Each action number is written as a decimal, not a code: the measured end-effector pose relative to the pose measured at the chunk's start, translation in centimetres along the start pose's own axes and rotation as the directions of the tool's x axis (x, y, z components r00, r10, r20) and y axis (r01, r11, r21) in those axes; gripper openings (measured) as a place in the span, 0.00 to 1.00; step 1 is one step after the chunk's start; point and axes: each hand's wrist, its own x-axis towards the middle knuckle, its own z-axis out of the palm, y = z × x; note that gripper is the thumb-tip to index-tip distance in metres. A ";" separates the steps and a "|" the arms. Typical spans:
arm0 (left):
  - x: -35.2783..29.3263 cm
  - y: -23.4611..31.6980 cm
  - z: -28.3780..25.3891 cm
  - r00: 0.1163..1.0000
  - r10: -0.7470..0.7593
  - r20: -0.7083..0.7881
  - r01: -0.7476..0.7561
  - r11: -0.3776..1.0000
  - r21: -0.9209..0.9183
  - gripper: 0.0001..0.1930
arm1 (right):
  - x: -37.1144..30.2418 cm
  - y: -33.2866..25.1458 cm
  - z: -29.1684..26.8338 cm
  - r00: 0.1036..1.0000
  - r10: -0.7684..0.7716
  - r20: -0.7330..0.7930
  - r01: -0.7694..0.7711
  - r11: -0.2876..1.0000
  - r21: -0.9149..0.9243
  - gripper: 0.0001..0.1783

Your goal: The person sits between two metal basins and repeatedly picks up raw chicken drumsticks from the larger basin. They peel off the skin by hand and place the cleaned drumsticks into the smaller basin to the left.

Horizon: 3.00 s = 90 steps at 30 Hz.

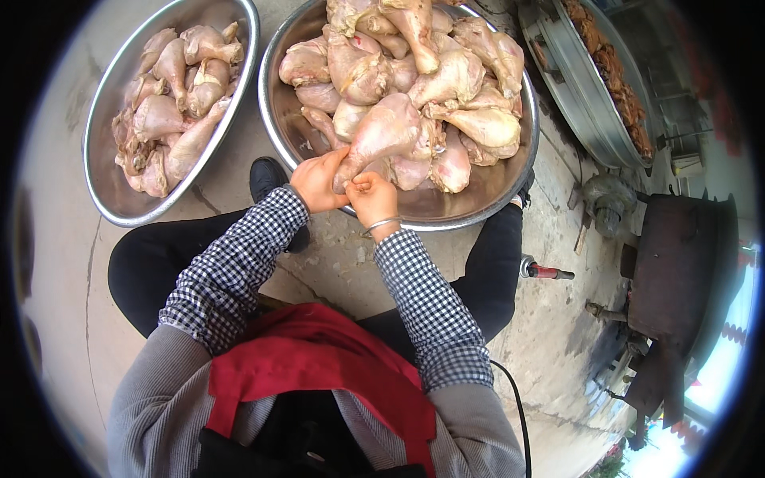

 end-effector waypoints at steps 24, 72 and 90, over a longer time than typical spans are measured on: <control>0.0 -0.3 0.6 0.997 0.047 -0.060 -0.047 0.999 0.001 0.44 | 0.4 -0.3 -1.4 0.994 -0.071 0.080 0.060 0.989 0.132 0.04; 4.4 1.2 -0.1 0.833 -0.426 0.352 0.541 0.759 -0.363 0.27 | -7.6 2.7 -4.6 0.663 0.279 0.695 0.475 0.561 -0.678 0.17; 0.3 -1.1 -10.2 0.692 -0.596 -0.408 0.115 0.649 -0.752 0.24 | -7.3 -0.6 -3.9 0.667 0.330 0.668 0.428 0.565 -0.706 0.19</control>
